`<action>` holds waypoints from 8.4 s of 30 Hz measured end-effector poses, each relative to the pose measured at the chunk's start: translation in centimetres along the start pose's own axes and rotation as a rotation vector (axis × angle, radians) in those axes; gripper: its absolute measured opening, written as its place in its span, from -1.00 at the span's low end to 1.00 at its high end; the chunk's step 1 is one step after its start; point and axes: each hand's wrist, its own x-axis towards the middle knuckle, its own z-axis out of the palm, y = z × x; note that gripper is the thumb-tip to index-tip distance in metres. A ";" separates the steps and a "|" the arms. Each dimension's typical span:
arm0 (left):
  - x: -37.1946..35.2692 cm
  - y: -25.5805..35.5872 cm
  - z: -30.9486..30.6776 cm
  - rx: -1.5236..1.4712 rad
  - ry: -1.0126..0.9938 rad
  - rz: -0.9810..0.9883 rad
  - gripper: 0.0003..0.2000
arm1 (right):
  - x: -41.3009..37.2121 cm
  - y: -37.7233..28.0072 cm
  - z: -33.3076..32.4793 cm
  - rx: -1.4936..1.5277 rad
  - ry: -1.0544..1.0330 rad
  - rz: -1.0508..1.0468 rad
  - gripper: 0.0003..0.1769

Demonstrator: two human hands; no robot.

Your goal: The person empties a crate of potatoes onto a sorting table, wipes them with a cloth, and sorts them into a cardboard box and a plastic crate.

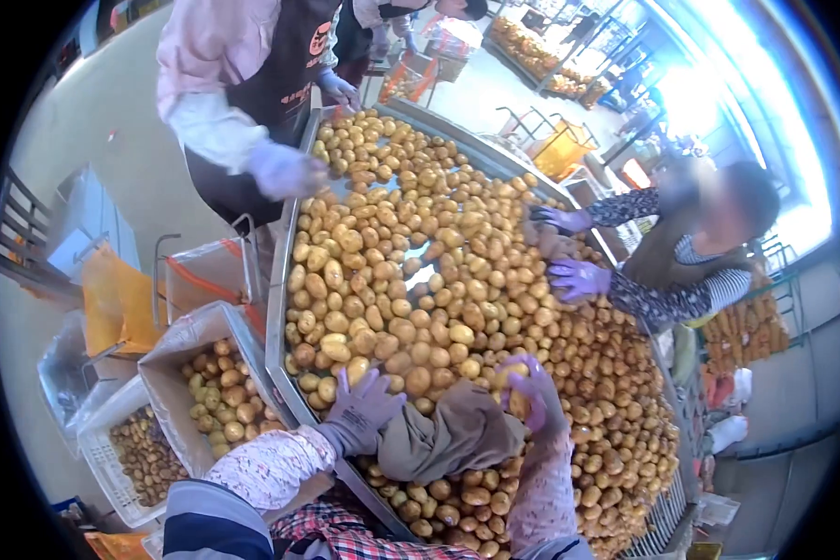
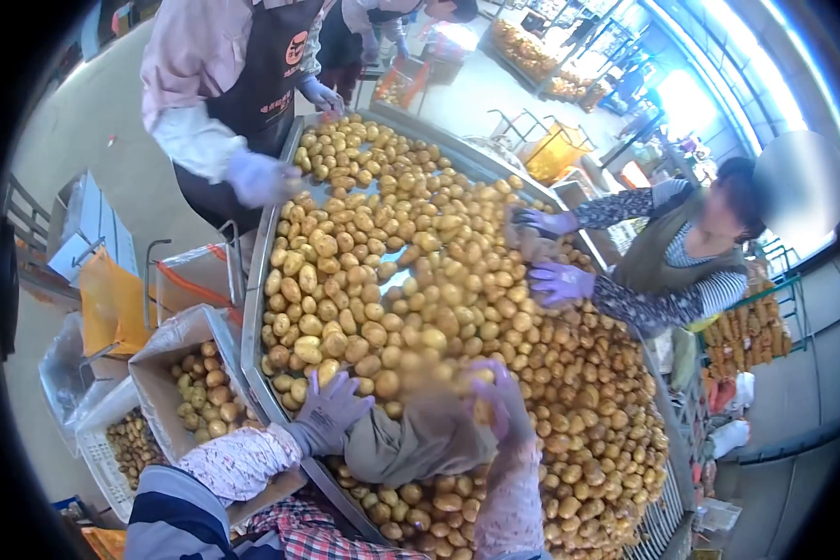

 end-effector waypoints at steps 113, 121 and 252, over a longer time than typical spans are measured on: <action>-1.8 6.1 0.1 -2.720 -0.001 0.133 -0.32 | 8.8 0.9 -4.9 -0.145 -0.062 0.102 -0.86; -9.6 6.6 -2.8 -1.888 0.428 0.035 -0.08 | -3.4 9.8 6.6 -0.825 -0.201 -0.321 -0.57; -27.3 -8.2 6.5 -2.030 1.202 -0.385 -0.55 | -15.0 4.5 -1.2 -0.075 0.529 -0.525 -0.61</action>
